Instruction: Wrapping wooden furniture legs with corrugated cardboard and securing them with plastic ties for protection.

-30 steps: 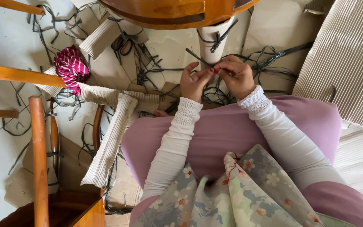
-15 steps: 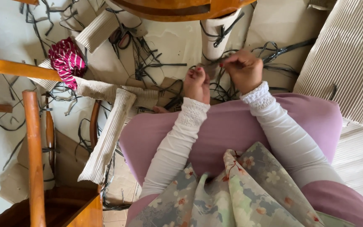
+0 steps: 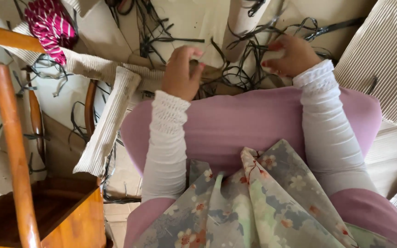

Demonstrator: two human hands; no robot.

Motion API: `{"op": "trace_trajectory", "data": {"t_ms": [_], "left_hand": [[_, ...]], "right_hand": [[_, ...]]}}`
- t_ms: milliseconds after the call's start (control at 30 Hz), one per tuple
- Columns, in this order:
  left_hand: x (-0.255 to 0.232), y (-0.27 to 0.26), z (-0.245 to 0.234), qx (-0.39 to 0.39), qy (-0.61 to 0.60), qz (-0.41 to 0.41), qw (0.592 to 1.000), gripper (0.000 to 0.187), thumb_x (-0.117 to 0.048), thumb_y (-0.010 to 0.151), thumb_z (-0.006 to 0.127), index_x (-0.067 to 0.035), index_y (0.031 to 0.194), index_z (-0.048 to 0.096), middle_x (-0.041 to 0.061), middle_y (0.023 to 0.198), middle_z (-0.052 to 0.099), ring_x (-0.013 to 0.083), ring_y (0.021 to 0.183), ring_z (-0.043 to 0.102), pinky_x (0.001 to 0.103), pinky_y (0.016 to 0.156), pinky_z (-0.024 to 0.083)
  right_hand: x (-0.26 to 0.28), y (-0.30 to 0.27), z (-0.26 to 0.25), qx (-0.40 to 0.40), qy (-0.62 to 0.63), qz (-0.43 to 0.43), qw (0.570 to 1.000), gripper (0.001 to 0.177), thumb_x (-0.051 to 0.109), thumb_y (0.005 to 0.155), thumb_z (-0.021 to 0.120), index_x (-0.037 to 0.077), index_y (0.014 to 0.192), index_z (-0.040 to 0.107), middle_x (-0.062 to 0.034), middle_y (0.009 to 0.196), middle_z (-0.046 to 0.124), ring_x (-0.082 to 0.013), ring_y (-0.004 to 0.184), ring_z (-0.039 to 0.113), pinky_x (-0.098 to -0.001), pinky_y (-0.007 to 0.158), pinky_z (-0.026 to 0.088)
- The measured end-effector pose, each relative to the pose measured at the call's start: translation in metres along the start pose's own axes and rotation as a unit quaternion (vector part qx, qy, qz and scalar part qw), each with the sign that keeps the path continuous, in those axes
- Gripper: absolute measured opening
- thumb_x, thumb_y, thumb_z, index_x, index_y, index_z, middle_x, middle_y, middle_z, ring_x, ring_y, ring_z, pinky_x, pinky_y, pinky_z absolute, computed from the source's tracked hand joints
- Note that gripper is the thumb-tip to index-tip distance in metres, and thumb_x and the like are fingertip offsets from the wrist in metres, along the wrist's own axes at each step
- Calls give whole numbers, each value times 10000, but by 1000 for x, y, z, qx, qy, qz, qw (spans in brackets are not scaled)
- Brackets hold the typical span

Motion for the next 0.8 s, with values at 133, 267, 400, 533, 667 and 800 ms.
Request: {"op": "trace_trajectory", "data": {"t_ms": [133, 267, 400, 533, 667, 800], "left_hand": [[47, -25, 1, 108, 23, -108, 988, 211, -168, 1005, 577, -117, 1209, 589, 72, 1240, 684, 268, 1058, 687, 428, 799, 549], [71, -28, 11, 147, 56, -143, 977, 227, -329, 1068, 508, -284, 1288, 539, 41, 1295, 629, 262, 1208, 639, 461, 1004, 513], [68, -19, 18, 179, 39, -147, 972, 265, -275, 1065, 483, -233, 1322, 532, 113, 1316, 611, 362, 1202, 630, 548, 995, 509], [69, -13, 30, 204, 67, -146, 966, 270, -305, 1049, 497, -268, 1315, 525, 76, 1317, 618, 341, 1212, 629, 532, 1016, 502], [61, -13, 48, 242, 41, -146, 958, 343, -266, 1047, 487, -259, 1390, 498, 87, 1428, 582, 347, 1286, 591, 513, 1060, 481], [61, -3, 89, 273, 39, -74, 958, 367, -269, 1030, 529, -202, 1390, 501, 121, 1372, 623, 365, 1272, 606, 513, 1079, 472]], "right_hand": [[-26, 21, 39, 10, -207, 0, 978, 573, 372, 890, 795, 17, 1322, 668, -220, 1404, 577, -422, 1147, 634, -548, 938, 531], [-2, 32, 74, -28, -271, -124, 954, 221, 311, 880, 764, 147, 1020, 811, -108, 975, 773, -364, 906, 752, -504, 737, 620], [52, 27, 113, -23, -67, -318, 945, 100, 208, 865, 768, 183, 960, 744, -49, 1306, 665, -339, 940, 733, -503, 788, 592], [62, 43, 154, -46, -187, -347, 918, 198, 299, 818, 791, 255, 1011, 796, -60, 1535, 497, -415, 1367, 466, -599, 1042, 417], [65, 35, 154, 1, -135, -389, 911, 275, 197, 907, 700, 238, 1175, 750, -37, 1194, 723, -298, 1246, 617, -621, 1104, 290], [96, -9, 98, 79, 107, -396, 909, 325, -64, 914, 640, 179, 1050, 807, -74, 939, 781, -267, 900, 757, -424, 829, 568]]}}
Point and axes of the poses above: each hand's wrist, its own y-axis towards the middle knuckle, its own z-axis out of the palm, x = y × z, the point moved 10 cm from there along y, towards the middle knuckle
